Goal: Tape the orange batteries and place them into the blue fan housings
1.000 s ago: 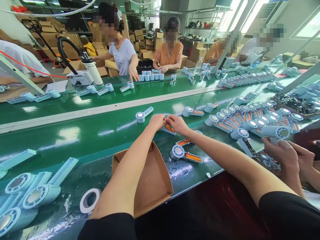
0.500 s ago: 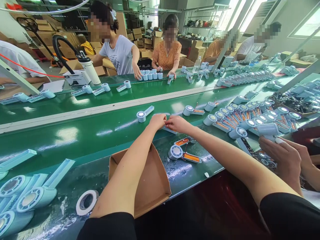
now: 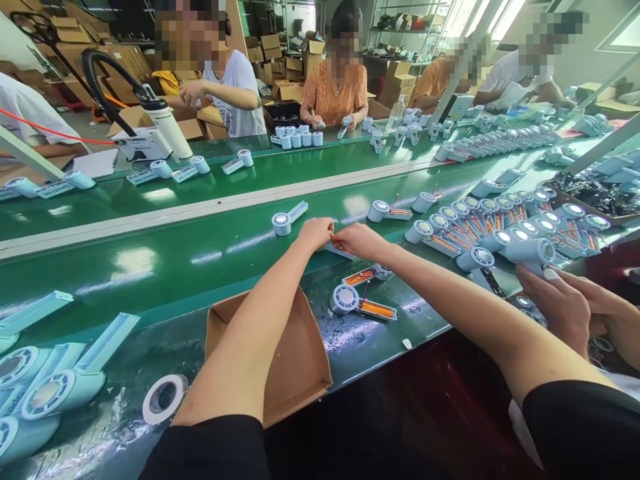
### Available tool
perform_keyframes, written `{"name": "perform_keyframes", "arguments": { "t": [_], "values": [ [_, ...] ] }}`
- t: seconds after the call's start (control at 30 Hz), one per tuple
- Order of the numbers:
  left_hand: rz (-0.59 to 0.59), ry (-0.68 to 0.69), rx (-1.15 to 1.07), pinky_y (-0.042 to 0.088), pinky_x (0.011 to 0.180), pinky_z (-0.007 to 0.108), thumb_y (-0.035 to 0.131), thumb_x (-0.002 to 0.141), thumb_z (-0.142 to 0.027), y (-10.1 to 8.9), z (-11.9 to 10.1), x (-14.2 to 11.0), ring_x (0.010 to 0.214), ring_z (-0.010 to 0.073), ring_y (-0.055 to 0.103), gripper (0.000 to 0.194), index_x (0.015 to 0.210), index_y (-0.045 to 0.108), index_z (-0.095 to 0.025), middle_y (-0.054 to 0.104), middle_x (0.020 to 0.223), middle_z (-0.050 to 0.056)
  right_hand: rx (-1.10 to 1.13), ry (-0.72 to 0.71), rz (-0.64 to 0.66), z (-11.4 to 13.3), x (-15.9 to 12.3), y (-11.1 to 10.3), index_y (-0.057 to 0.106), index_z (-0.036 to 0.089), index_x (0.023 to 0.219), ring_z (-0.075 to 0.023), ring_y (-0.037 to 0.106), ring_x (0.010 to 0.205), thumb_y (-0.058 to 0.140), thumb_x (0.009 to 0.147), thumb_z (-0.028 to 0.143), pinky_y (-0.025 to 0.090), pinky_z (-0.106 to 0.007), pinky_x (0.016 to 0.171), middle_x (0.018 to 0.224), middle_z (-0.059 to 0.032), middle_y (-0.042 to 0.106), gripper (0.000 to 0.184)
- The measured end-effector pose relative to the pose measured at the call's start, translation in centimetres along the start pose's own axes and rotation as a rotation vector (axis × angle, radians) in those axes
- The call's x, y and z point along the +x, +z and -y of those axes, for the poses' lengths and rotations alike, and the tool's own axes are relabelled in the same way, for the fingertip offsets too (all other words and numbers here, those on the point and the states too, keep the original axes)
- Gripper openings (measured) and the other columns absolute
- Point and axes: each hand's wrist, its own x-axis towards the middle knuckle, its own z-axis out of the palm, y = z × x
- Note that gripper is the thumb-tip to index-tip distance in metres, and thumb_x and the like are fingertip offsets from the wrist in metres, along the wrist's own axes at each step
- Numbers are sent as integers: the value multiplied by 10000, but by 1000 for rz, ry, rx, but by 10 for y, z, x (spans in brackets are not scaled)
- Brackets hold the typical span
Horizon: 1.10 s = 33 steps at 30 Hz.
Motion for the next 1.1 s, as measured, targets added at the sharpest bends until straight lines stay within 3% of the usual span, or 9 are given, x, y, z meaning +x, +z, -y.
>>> {"name": "perform_keyframes", "arguments": {
  "t": [0.2, 0.37, 0.57, 0.73, 0.93, 1.1],
  "values": [
    [-4, 5, 0, 605, 1024, 481, 689, 1036, -422, -1, -4, 7, 1179, 247, 693, 323, 1269, 699, -199, 703, 1325, 100, -43, 109, 48, 6, -1, 2, 761, 197, 1360, -357, 770, 1113, 510, 1063, 348, 557, -398, 908, 1179, -179, 823, 417],
    [-3, -5, 3, 608, 1012, 472, 688, 1037, -420, 0, -10, 13, 1157, 241, 698, 310, 1251, 703, -196, 712, 1296, 95, -40, 194, 83, 11, -2, 1, 755, 180, 1349, -388, 769, 1147, 538, 1035, 334, 594, -431, 900, 1264, -222, 787, 411],
    [8, -14, 10, 618, 980, 452, 693, 1034, -427, -3, -18, 13, 1116, 230, 710, 308, 1235, 706, -194, 722, 1261, 90, -28, 217, 83, 12, -10, -5, 775, 180, 1298, -387, 761, 1172, 550, 1024, 321, 591, -430, 939, 1249, -221, 789, 381],
    [6, -29, -10, 610, 1007, 468, 695, 1032, -429, 0, -23, 18, 1160, 242, 700, 323, 1260, 702, -200, 712, 1301, 96, -20, 235, 75, 1, -22, -6, 688, 249, 1453, -370, 764, 1154, 486, 1052, 331, 586, -435, 933, 1269, -173, 795, 456],
    [25, -26, 11, 618, 995, 465, 695, 1032, -425, -3, -32, 16, 1156, 243, 701, 339, 1288, 691, -202, 702, 1320, 100, -16, 268, 87, 5, -13, -2, 780, 209, 1317, -395, 759, 1193, 571, 996, 342, 601, -438, 938, 1293, -216, 778, 406],
    [35, -6, 18, 621, 992, 462, 690, 1035, -426, -6, -35, 14, 1161, 243, 698, 351, 1311, 681, -209, 692, 1341, 104, -33, 248, 84, 2, -13, -2, 731, 233, 1392, -357, 775, 1173, 524, 1030, 337, 610, -422, 920, 1301, -196, 783, 429]
  ]
}}
